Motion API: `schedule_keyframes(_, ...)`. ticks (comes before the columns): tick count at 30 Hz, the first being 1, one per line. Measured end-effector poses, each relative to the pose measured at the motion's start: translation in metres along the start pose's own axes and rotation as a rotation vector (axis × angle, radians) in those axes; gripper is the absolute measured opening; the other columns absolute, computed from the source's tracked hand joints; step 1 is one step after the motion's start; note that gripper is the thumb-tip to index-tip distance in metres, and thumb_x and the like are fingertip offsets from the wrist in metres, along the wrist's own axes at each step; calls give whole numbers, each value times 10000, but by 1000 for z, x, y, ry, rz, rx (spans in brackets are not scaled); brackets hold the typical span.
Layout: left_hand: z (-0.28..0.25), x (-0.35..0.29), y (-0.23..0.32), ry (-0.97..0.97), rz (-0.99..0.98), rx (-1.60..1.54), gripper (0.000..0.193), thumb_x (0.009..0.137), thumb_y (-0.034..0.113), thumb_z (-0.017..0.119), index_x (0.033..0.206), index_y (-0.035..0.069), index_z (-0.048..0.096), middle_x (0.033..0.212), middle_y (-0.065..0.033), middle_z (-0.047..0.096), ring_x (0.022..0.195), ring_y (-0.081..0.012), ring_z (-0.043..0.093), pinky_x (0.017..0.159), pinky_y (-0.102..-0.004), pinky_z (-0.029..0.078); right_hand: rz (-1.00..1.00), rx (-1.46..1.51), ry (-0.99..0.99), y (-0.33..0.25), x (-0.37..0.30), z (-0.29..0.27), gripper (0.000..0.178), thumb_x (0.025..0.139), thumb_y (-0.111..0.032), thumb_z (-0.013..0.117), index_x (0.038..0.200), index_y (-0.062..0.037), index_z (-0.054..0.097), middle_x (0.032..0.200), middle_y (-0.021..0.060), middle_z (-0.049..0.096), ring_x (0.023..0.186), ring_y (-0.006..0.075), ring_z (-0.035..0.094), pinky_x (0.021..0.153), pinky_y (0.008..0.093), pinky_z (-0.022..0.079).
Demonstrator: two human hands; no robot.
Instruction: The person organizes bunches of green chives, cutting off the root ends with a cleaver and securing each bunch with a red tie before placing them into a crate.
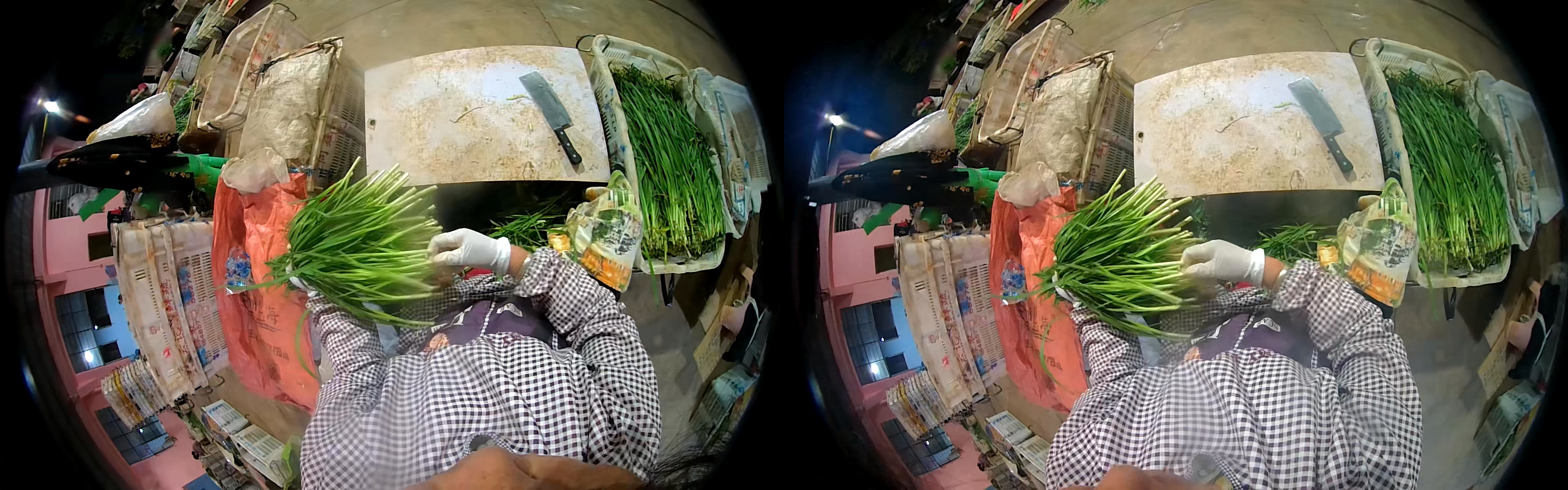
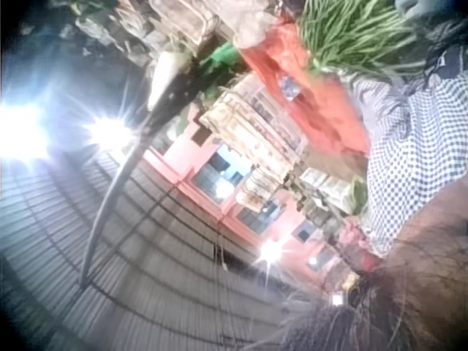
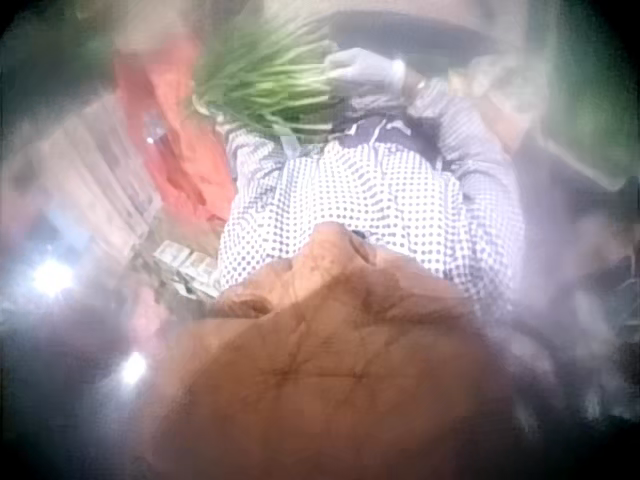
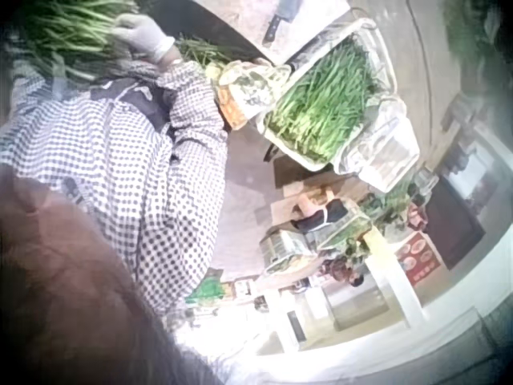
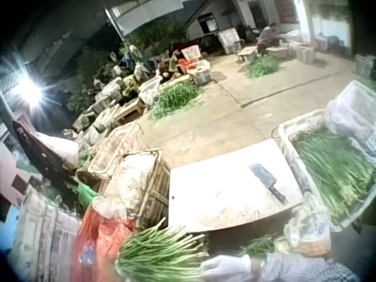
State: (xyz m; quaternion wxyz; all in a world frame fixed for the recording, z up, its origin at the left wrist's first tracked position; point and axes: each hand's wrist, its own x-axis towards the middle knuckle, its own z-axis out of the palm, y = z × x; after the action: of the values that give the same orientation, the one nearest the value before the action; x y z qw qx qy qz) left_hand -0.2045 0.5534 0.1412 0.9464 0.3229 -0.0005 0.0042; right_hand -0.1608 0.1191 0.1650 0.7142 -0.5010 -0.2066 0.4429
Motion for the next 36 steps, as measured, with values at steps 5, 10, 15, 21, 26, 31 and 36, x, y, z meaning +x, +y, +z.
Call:
schedule_keyframes(5, 2, -4, 0, -10, 19, -23, 383, 981, 299, 414, 1200, 50, 607, 1200, -168, 640, 1085, -314, 625, 927, -462, 509, 108, -51, 65, -5, -19, -25, 160, 906, -181, 649, 859, -27, 652, 706, 14, 638, 635, 91, 584, 595, 254, 495)
schedule_keyframes(10, 5, -6, 4, -25, 31, -27, 385, 980, 301, 416, 1210, 55, 602, 1207, -166, 637, 1087, -315, 624, 927, -471, 510, -27, -1054, 456, 4, -31, -45, 127, 818, -179, 703, 870, -67, 675, 757, 118, 666, 711, 277, 653, 651, 349, 518)
schedule_keyframes(15, 1, -5, 5, -32, 38, -46, 387, 979, 303, 419, 1221, 60, 598, 1213, -165, 635, 1089, -317, 624, 927, -479, 510, -559, -886, 640, -37, -12, 15, 144, 820, -240, 667, 798, -97, 676, 794, 75, 650, 777, 277, 630, 702, 389, 501)
schedule_keyframes(21, 6, -4, 6, -46, 45, -54, 390, 977, 305, 421, 1233, 65, 592, 1221, -164, 631, 1092, -319, 623, 927, -489, 511, -245, -1251, 504, -17, 27, 41, 349, 865, -368, 599, 717, -71, 707, 757, 94, 640, 771, 293, 599, 708, 425, 486)
schedule_keyframes(26, 6, -6, 7, -49, 55, -58, 394, 976, 307, 424, 1244, 70, 588, 1227, -163, 628, 1094, -320, 622, 927, -497, 511, -45, -894, 489, -11, 35, 47, 230, 841, -328, 659, 831, -108, 727, 844, 115, 657, 833, 309, 641, 735, 422, 510)
schedule_keyframes(31, 5, -3, 5, -62, 55, -69, 398, 975, 309, 426, 1254, 74, 584, 1233, -162, 626, 1096, -322, 622, 927, -505, 512, -286, -1218, 658, -1, 25, 44, 158, 806, -218, 639, 717, -88, 627, 761, 97, 615, 744, 286, 643, 637, 410, 511)
schedule_keyframes(36, 4, -4, 5, -69, 65, -67, 402, 974, 311, 428, 1264, 79, 579, 1240, -161, 623, 1098, -323, 621, 927, -513, 513, 94, -1551, 547, 42, -7, -32, 122, 796, -198, 616, 738, -123, 694, 781, 91, 677, 638, 257, 649, 593, 404, 520)
